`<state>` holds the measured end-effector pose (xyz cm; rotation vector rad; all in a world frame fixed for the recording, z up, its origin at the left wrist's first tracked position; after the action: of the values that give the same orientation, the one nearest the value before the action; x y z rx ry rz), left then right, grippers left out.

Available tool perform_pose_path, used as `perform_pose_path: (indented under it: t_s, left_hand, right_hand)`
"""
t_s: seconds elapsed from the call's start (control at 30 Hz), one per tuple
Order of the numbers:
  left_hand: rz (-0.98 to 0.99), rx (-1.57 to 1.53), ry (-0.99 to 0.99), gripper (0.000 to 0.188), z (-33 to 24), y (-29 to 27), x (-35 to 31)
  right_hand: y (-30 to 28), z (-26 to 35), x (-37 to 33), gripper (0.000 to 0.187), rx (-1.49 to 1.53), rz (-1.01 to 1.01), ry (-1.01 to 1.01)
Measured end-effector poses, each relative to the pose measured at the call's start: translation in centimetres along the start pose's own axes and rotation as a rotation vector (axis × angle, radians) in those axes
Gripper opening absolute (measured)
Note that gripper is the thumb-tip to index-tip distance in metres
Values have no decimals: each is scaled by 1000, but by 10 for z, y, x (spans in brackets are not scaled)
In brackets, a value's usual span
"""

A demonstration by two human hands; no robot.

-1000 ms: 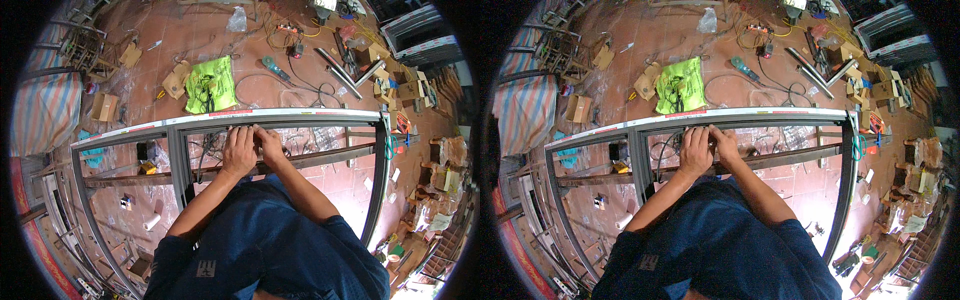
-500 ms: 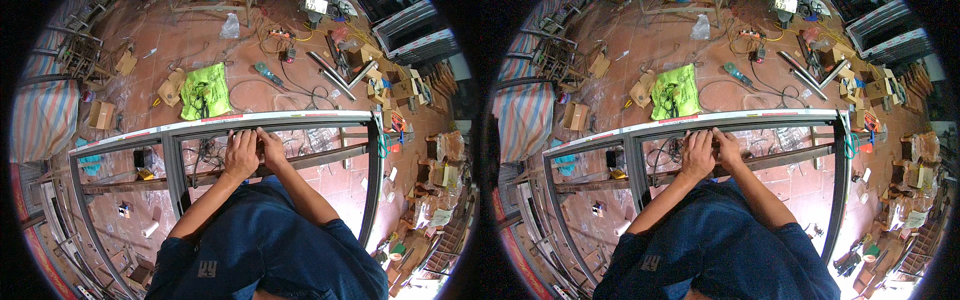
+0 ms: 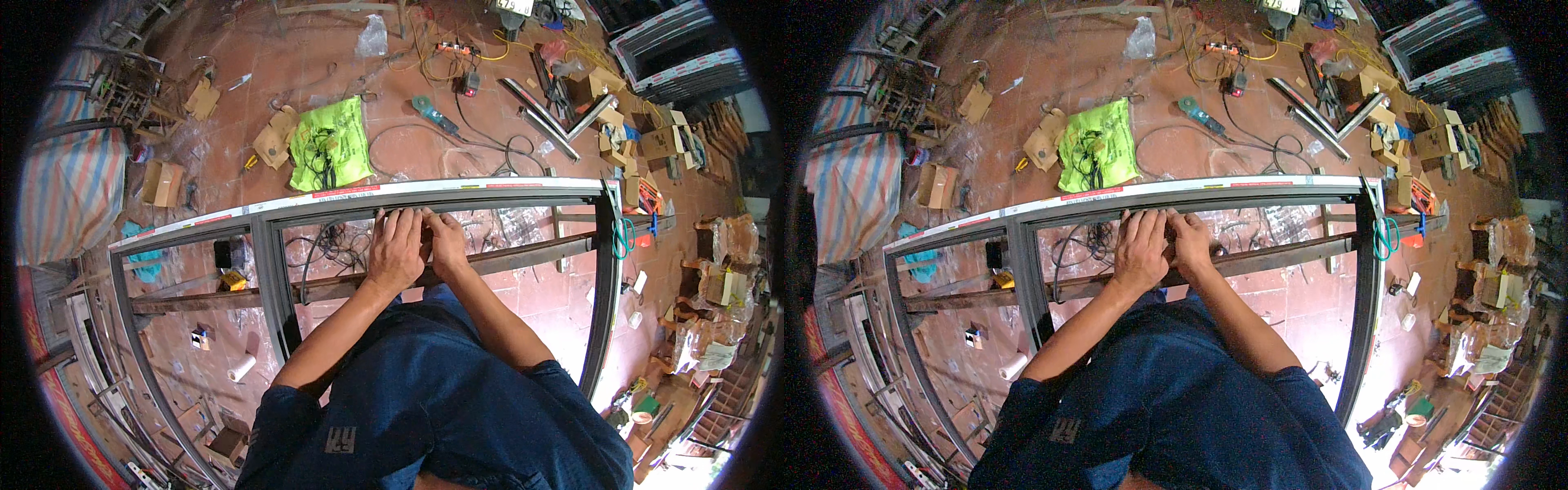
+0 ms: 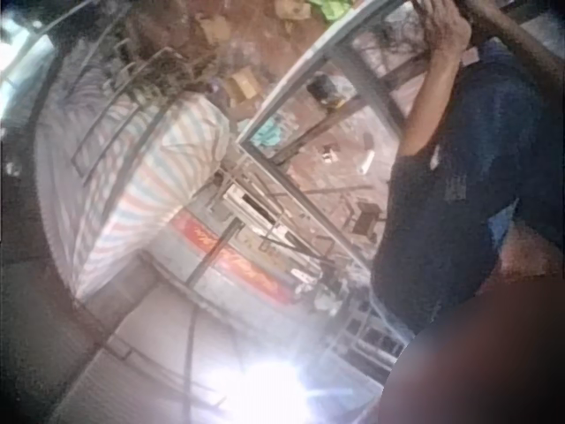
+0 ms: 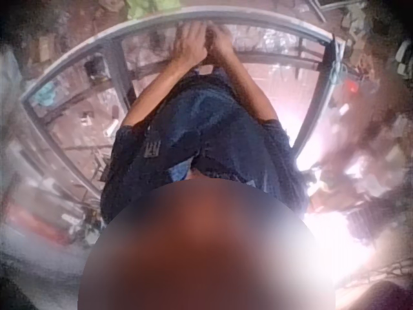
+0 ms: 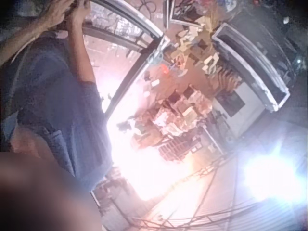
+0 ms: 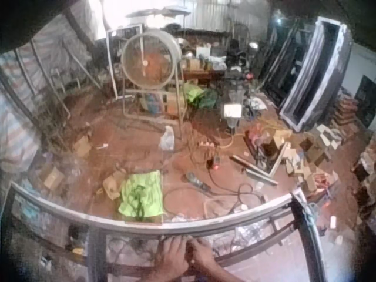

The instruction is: The person removes a rubber seal from a metal window frame using a red rubber mallet and a blue utility knife, then installs a new seal along the frame edges. The person works on the frame while sitting on the floor in a cluttered workshop.

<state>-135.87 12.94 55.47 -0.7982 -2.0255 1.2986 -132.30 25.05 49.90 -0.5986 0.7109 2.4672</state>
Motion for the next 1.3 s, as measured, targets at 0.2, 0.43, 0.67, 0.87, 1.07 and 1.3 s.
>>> perform_pose_path:
  t_s: [0.2, 0.43, 0.67, 0.87, 1.07, 1.3]
  left_hand:
    - [51, 22, -37, 60, -3, 6, 4]
    - [-13, -11, 23, 60, -13, 10, 9]
    - [34, -42, -21, 60, -19, 12, 18]
    - [-18, 7, 69, 60, -27, 17, 23]
    - [9, -39, 17, 61, -34, 19, 29]
    - [-16, -3, 83, 62, -43, 26, 32]
  right_hand:
    - [0, 0, 6, 27, -56, -61, 12]
    - [-20, 14, 2, 29, -45, 23, 52]
    - [-34, -2, 15, 35, -13, 63, 78]
    - [-37, 22, 5, 32, -57, -42, 24]
    - [-44, 19, 10, 34, 1, 74, 78]
    - [-49, 29, 8, 29, -31, -59, -15]
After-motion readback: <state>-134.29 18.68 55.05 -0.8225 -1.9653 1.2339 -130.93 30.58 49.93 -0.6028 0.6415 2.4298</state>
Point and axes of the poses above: each hand's wrist, its own x-axis towards the middle knuckle, its own y-axis out of the palm, z = x × y, the point moved 3 cm from there along x, towards the middle knuckle, and after that the axes turned 9 degrees about z, right-handed, at the moved point
